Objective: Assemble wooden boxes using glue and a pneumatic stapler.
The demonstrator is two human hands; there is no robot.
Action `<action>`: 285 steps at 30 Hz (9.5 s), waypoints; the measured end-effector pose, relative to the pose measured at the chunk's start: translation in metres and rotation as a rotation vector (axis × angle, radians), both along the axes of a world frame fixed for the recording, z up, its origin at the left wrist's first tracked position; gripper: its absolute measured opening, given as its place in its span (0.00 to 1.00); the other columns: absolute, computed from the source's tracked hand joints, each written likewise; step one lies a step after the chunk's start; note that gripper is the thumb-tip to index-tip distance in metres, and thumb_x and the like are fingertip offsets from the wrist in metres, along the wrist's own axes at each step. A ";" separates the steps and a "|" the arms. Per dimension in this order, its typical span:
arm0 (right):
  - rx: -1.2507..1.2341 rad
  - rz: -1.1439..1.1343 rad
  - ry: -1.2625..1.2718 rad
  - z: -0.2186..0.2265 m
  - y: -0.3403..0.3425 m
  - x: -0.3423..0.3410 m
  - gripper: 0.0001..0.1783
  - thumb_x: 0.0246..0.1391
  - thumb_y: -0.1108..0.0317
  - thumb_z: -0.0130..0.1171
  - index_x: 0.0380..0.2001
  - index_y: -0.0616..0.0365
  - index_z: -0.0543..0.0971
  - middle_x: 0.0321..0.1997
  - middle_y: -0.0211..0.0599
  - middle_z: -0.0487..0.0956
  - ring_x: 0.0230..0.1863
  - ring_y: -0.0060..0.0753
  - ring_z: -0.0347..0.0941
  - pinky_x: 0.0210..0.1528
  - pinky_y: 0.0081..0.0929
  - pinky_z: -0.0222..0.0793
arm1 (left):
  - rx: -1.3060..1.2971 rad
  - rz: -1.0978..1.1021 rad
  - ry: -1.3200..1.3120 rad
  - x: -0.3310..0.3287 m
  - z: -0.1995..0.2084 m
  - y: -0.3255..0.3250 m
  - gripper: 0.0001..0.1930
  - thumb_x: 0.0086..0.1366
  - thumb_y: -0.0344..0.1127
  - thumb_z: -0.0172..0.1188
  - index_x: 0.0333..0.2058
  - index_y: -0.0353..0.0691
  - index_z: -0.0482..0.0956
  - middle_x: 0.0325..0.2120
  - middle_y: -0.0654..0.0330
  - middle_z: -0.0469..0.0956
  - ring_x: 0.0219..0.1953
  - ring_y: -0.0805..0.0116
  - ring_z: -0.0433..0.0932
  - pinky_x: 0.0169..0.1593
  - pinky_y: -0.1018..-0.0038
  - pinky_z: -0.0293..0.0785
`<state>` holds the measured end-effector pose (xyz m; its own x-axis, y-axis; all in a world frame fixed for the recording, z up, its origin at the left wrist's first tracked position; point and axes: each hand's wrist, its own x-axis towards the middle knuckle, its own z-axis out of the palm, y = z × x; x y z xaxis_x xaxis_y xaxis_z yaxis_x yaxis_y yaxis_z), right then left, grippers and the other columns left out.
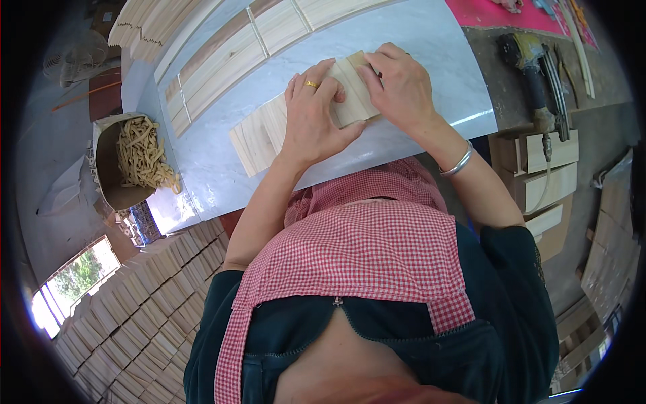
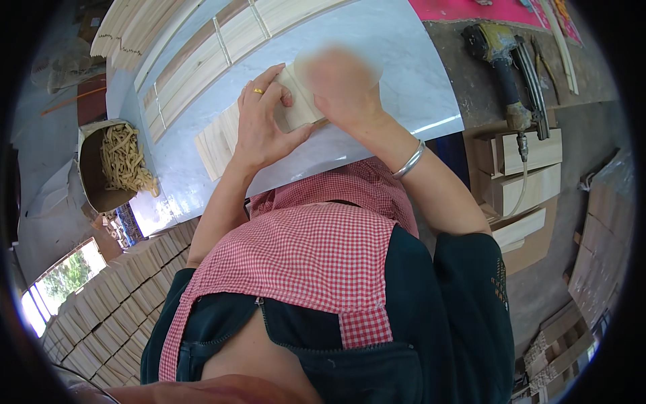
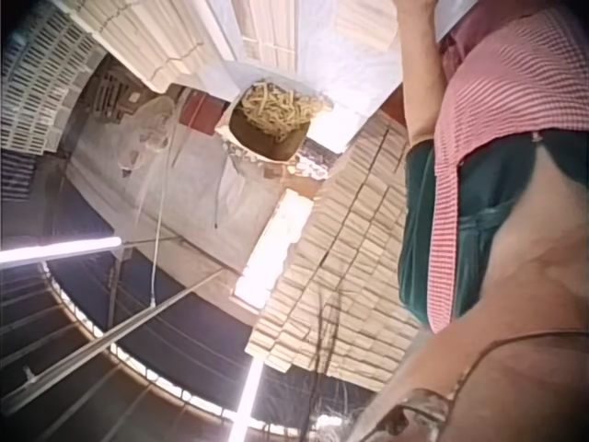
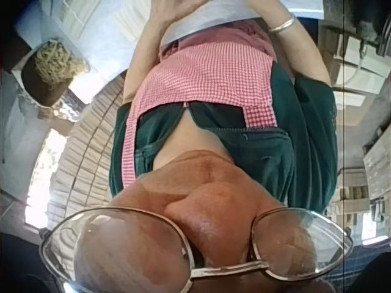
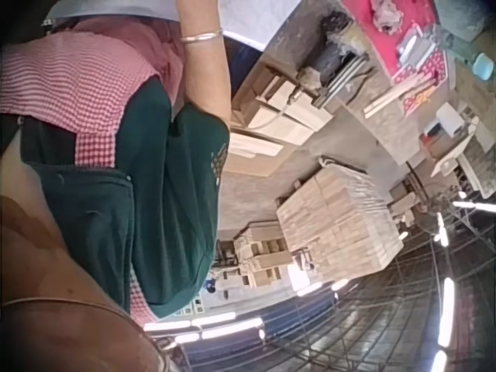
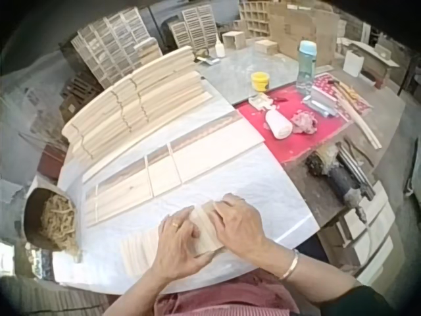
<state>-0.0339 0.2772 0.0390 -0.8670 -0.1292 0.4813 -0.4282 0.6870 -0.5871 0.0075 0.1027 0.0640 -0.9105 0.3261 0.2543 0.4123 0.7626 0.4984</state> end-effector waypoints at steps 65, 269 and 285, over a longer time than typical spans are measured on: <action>0.015 -0.215 -0.707 0.134 0.120 0.077 0.11 0.54 0.67 0.68 0.34 0.65 0.82 0.18 0.30 0.76 0.13 0.19 0.65 0.16 0.19 0.61 | 0.037 -0.051 0.355 -0.018 -0.025 0.005 0.18 0.53 0.46 0.66 0.34 0.36 0.78 0.38 0.48 0.78 0.42 0.51 0.76 0.50 0.61 0.72; 0.322 0.089 -0.897 0.173 -0.035 -0.024 0.17 0.56 0.63 0.71 0.37 0.67 0.78 0.14 0.26 0.72 0.10 0.17 0.64 0.13 0.16 0.58 | -0.026 0.248 0.139 0.025 -0.013 -0.053 0.30 0.42 0.46 0.78 0.44 0.43 0.78 0.55 0.50 0.73 0.62 0.53 0.66 0.67 0.52 0.56; 0.272 0.162 -0.901 0.166 -0.027 -0.032 0.15 0.55 0.65 0.71 0.34 0.66 0.79 0.15 0.28 0.73 0.10 0.17 0.62 0.12 0.16 0.59 | 0.002 0.240 0.037 0.001 -0.014 -0.043 0.27 0.38 0.40 0.77 0.40 0.45 0.80 0.48 0.54 0.75 0.50 0.58 0.69 0.55 0.60 0.62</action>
